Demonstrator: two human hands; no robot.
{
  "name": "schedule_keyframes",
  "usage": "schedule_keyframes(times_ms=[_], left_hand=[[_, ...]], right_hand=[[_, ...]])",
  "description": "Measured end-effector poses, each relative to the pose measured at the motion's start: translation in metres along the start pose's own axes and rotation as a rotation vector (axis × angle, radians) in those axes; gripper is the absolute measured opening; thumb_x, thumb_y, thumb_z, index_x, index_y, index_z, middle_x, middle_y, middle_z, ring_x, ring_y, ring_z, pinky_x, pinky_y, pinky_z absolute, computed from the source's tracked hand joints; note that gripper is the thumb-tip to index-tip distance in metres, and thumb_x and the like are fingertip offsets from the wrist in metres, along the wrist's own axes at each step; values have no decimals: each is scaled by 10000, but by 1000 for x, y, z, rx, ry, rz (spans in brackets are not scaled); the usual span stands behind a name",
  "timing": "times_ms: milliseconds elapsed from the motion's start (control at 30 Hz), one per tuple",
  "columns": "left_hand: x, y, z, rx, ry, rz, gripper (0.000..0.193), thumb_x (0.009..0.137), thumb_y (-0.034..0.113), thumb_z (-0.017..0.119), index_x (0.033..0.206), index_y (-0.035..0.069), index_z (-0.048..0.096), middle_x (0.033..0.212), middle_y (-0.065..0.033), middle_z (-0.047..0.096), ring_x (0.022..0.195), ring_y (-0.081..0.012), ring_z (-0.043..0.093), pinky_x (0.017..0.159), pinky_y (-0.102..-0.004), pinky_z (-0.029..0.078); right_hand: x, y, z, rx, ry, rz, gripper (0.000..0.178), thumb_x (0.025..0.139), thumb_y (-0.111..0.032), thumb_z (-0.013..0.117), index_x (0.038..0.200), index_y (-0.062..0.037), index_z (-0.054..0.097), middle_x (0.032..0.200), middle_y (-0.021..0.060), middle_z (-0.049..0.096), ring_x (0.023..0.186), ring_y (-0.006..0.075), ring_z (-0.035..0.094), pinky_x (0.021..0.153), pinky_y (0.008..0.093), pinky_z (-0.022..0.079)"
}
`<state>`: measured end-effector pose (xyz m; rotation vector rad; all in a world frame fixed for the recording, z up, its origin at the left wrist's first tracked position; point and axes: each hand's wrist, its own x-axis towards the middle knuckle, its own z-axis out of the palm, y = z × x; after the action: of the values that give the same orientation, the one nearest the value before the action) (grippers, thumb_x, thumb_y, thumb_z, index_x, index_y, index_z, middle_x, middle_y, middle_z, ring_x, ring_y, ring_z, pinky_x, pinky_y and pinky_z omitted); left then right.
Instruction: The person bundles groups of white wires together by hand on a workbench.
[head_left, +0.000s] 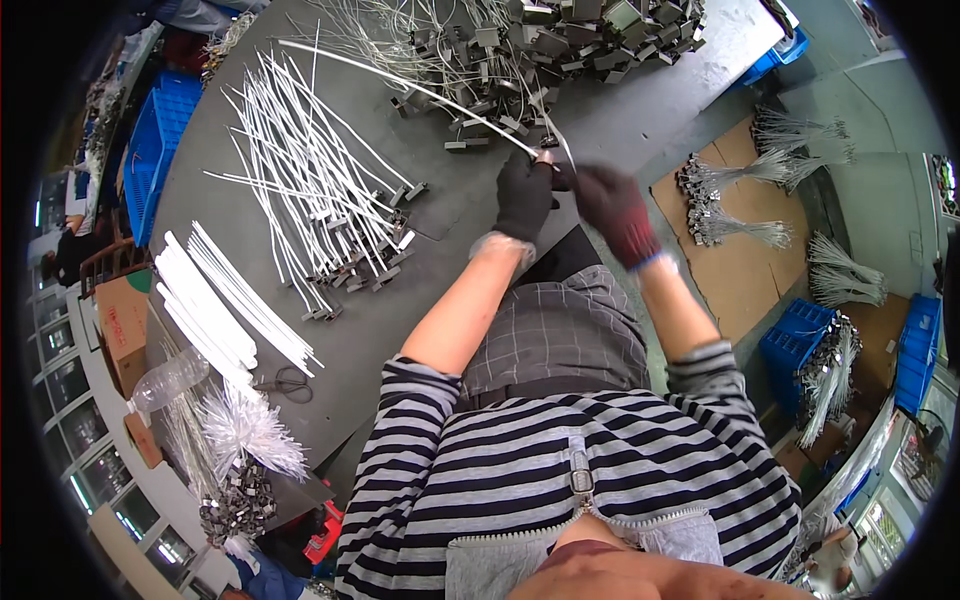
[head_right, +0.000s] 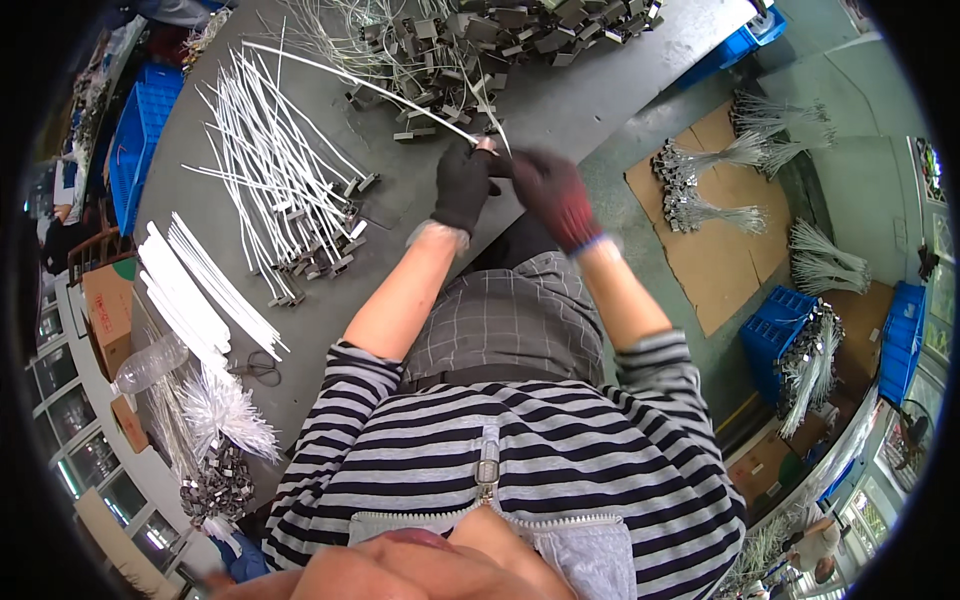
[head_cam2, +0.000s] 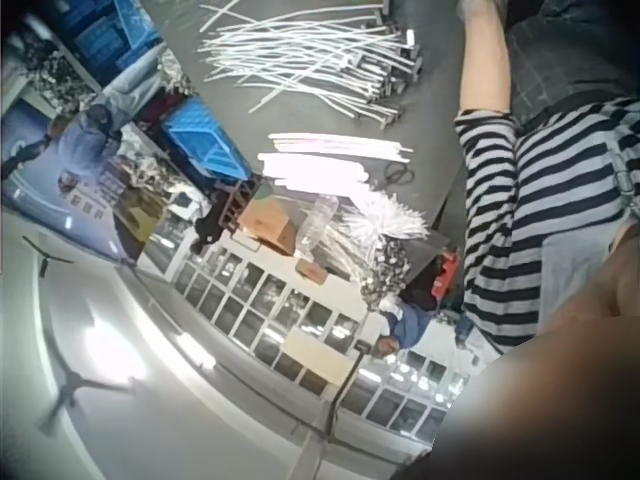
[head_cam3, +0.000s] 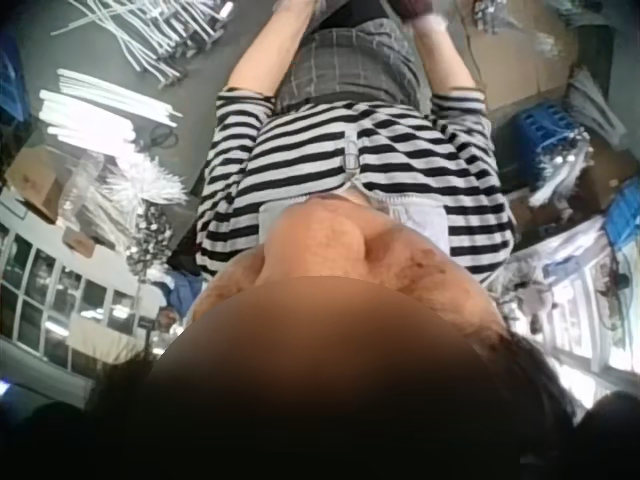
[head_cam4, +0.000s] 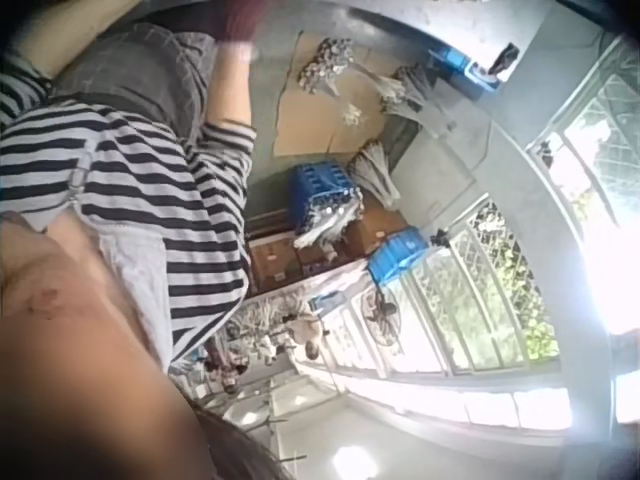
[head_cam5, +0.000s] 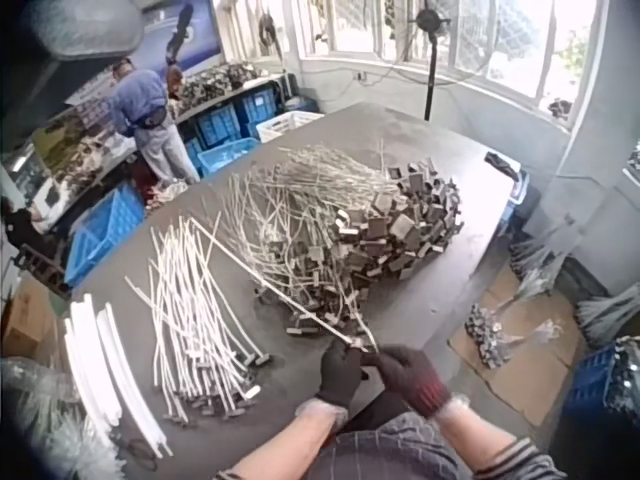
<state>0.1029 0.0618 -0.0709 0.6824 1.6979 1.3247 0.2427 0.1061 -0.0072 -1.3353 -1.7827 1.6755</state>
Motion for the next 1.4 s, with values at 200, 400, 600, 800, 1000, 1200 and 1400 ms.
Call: schedule_keyframes(times_ms=[200, 400, 600, 800, 1000, 1200, 1400], left_hand=[[-5, 8, 25, -684, 37, -254, 153, 995, 160, 448, 1018, 21, 508, 814, -148, 677, 610, -233, 677, 521, -328, 556], [-33, 72, -36, -463, 181, 320, 146, 1010, 161, 432, 999, 30, 496, 729, -133, 655, 571, -208, 657, 488, -285, 534], [-50, 111, -94, -321, 357, 483, 136, 1010, 144, 428, 995, 27, 497, 722, -126, 648, 572, -198, 652, 505, -280, 539], [-52, 116, -130, -274, 244, 336, 116, 982, 129, 488, 954, 36, 551, 725, -91, 655, 611, -171, 654, 546, -260, 525], [-59, 33, -73, -393, -342, 37, 115, 936, 107, 587, 951, -4, 613, 859, -107, 685, 739, -178, 676, 677, -300, 565], [-68, 63, -90, -303, -222, 183, 126, 913, 83, 604, 994, -11, 628, 878, -76, 685, 784, -145, 658, 723, -276, 535], [-85, 54, -107, -130, -180, 179, 336, 877, 29, 641, 1208, -5, 598, 804, 6, 614, 709, -53, 555, 629, -234, 453]], right_hand=[[-167, 196, -82, -122, 58, 613, 417, 923, -398, 528, 848, -11, 662, 563, 33, 537, 473, 126, 496, 454, 293, 372], [-256, 244, -106, -107, 208, 821, 414, 867, -434, 617, 831, -22, 646, 591, 47, 582, 480, 151, 537, 444, 299, 398], [-192, 228, -99, -185, 107, 596, 406, 873, -409, 625, 793, -10, 630, 595, 54, 581, 486, 141, 530, 466, 294, 406], [-149, 164, -97, -255, 10, 469, 356, 867, -342, 652, 754, -6, 621, 593, 48, 572, 511, 129, 535, 486, 288, 413], [-69, 14, 7, 78, -118, 155, 316, 897, -312, 628, 788, -15, 642, 649, 36, 596, 563, 118, 544, 527, 281, 427], [-40, -19, 31, 475, -214, 185, 339, 936, -364, 569, 933, -31, 634, 659, 19, 572, 562, 109, 526, 530, 246, 408], [-12, -44, 78, 124, -176, -369, 517, 950, -521, 487, 1042, -30, 621, 762, 35, 614, 625, 134, 555, 550, 269, 434]])
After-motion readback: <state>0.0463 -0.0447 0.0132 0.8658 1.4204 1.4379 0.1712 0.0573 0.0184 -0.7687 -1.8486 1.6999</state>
